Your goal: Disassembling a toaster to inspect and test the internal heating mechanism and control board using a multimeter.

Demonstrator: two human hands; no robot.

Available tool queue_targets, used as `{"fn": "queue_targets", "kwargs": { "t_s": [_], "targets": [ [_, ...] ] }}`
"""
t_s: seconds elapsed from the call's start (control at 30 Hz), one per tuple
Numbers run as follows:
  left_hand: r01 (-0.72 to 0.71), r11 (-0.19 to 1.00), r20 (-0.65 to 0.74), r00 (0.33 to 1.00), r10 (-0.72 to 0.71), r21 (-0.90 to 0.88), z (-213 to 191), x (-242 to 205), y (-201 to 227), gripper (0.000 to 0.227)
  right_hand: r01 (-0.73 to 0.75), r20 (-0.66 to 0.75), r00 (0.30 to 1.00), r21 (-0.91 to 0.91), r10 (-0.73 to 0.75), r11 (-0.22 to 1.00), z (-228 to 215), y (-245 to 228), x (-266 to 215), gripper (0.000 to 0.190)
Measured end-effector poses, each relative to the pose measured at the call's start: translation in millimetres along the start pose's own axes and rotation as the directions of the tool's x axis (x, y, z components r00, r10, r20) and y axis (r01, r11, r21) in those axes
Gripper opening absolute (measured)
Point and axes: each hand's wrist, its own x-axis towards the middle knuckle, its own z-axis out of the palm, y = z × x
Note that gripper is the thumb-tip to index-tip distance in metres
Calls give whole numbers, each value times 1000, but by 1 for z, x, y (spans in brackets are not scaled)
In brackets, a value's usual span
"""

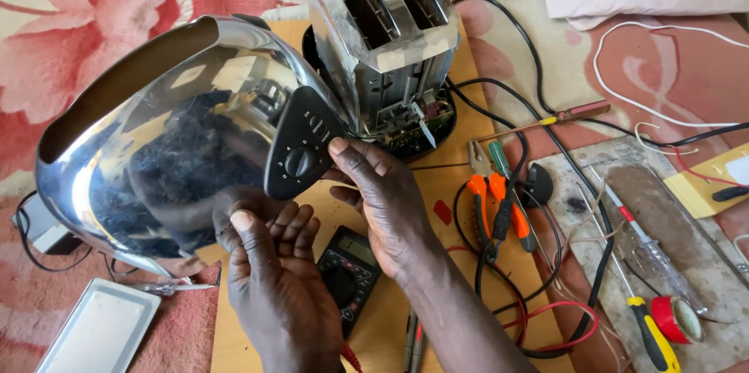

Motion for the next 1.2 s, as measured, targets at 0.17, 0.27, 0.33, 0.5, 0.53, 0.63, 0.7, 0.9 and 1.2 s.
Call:
{"fn": "queue_targets", "kwargs": {
  "t_s": [0.17, 0.27, 0.33, 0.5, 0.53, 0.63, 0.7, 0.9, 1.2],
  "targets": [
    [34, 999, 41, 999, -34, 0, 2, 3, 0, 21, -28, 2, 1000, -5, 28, 1000, 5, -8, -5, 45],
    [38, 999, 61, 997, -37, -17, 1, 4, -5, 25, -44, -22, 999, -8, 44, 999, 6, -9, -7, 46],
    [37, 999, 65, 997, -36, -17, 3, 3, -6, 26, -44, -38, 998, -8, 44, 999, 7, -7, -6, 47],
    [-23, 998, 89, 996, 18, 62, 4, 1, -7, 19, 5, -56, 998, -59, -8, 998, 9, -6, -8, 56],
    [-21, 998, 88, 996, 15, 63, 4, -1, -7, 19, 4, -59, 998, -60, -7, 998, 10, -9, -10, 56],
    [-32, 996, 99, 995, 24, 80, 6, -1, -8, 19, -59, -82, 995, -21, 57, 998, 12, -14, -11, 59],
    [-53, 994, 97, 994, 43, 97, 4, 0, -11, 17, -30, -67, 997, -70, 26, 997, 11, -12, -10, 54],
    [-43, 992, 55, 998, 37, 115, 8, -1, -11, 20, 11, 7, 1000, -32, -10, 999, 3, -4, -5, 47],
    [-55, 991, 24, 998, 53, 126, 17, -2, -12, 33, 544, 6, 642, -708, -767, 450, -36, 10, -4, 17]
  ]
}}
